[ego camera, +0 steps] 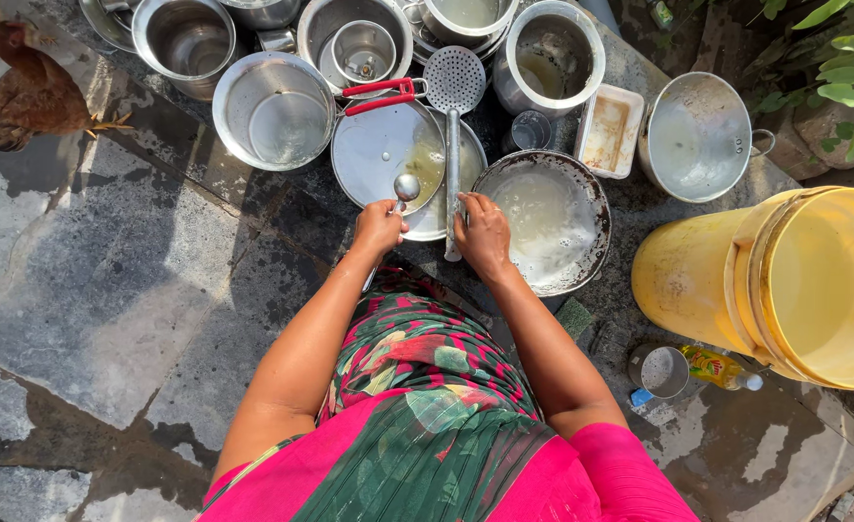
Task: The person washes various metal dishes, including plates, lids, and pots, by scrubbing them with a sponge and rinsing them in a bucket of water.
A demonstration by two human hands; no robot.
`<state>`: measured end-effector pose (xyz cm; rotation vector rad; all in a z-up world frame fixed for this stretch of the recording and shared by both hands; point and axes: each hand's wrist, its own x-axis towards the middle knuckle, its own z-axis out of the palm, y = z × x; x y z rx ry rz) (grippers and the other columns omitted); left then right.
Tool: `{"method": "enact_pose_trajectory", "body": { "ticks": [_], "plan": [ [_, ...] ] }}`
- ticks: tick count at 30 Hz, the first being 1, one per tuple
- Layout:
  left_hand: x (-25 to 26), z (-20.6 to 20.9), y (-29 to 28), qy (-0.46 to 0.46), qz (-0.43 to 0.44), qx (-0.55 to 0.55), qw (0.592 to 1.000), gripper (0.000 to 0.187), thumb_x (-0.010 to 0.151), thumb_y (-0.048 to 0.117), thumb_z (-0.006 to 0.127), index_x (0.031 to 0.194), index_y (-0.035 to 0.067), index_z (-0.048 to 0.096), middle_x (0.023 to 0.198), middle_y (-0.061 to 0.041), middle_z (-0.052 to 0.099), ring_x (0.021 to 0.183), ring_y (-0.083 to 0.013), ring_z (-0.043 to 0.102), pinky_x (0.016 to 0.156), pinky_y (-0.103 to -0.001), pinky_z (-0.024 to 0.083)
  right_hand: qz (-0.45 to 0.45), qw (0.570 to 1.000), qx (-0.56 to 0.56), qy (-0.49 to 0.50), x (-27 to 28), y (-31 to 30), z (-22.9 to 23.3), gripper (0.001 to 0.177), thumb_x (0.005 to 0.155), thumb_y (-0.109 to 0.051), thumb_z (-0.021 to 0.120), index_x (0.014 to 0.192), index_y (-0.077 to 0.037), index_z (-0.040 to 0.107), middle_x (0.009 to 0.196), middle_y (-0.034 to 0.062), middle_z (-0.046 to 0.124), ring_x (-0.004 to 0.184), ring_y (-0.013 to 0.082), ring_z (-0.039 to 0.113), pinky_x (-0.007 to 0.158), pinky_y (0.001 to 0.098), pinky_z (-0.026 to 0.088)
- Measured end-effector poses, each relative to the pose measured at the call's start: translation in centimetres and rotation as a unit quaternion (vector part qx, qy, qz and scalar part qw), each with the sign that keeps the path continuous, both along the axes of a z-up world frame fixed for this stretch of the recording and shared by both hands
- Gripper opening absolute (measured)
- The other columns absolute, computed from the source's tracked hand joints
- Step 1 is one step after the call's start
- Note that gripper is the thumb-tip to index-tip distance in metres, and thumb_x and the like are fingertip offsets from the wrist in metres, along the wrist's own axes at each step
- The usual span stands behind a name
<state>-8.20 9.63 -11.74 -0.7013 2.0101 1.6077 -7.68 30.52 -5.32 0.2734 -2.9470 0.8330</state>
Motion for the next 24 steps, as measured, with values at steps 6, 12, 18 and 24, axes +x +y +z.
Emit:
{"method": "enact_pose_trajectory", "body": {
  "ticks": [6,12,18,24],
  "plan": [
    [1.6,-7.1,1.6,0.012,-0.189,-0.177,0.966,0.047,0.08,0.009,0.06,0.125,0.015,0.073,0.106,-0.023,0.072,0.104,-0.0421,0.068,0.092,-0.049,0.052,-0.017,0.999,-0.023,-0.038,2.5,3.5,-0.4,0.033,0.088,-0.015,0.072,0.12,-0.006,0.071,0.114,0.0147,0.07,0.104,0.0371,0.067,0.09,0.0451,0.053],
    [0.5,-6.9,4.1,0.121,-0.236,-0.149,0.953,0.054,0.08,0.016,0.071,0.132,0.005,0.061,0.121,-0.028,0.065,0.115,-0.0439,0.061,0.101,-0.048,0.046,-0.034,0.998,-0.041,-0.036,5.6,5.4,-0.6,0.032,0.088,-0.015,0.073,0.119,-0.008,0.071,0.112,0.0137,0.07,0.102,0.0352,0.068,0.086,0.0437,0.055],
    [-1.9,-4.2,0.1,0.184,0.113,-0.38,0.899,0.072,0.078,0.015,0.075,0.14,-0.001,0.041,0.134,-0.026,0.052,0.126,-0.0438,0.051,0.104,-0.051,0.042,-0.088,0.992,-0.068,-0.058,8.0,8.0,0.8,0.03,0.09,-0.014,0.072,0.119,-0.008,0.071,0.115,0.0127,0.07,0.097,0.0295,0.07,0.083,0.0406,0.056],
    [-4.8,-6.9,-4.3,0.023,0.156,-0.289,0.944,0.058,0.082,0.02,0.072,0.129,-0.002,0.045,0.121,-0.027,0.061,0.114,-0.0436,0.059,0.097,-0.052,0.046,-0.148,0.982,-0.086,-0.08,10.0,10.0,1.2,0.027,0.091,-0.013,0.072,0.118,-0.007,0.071,0.115,0.0122,0.07,0.095,0.0238,0.072,0.067,0.0339,0.058]
  ]
}}
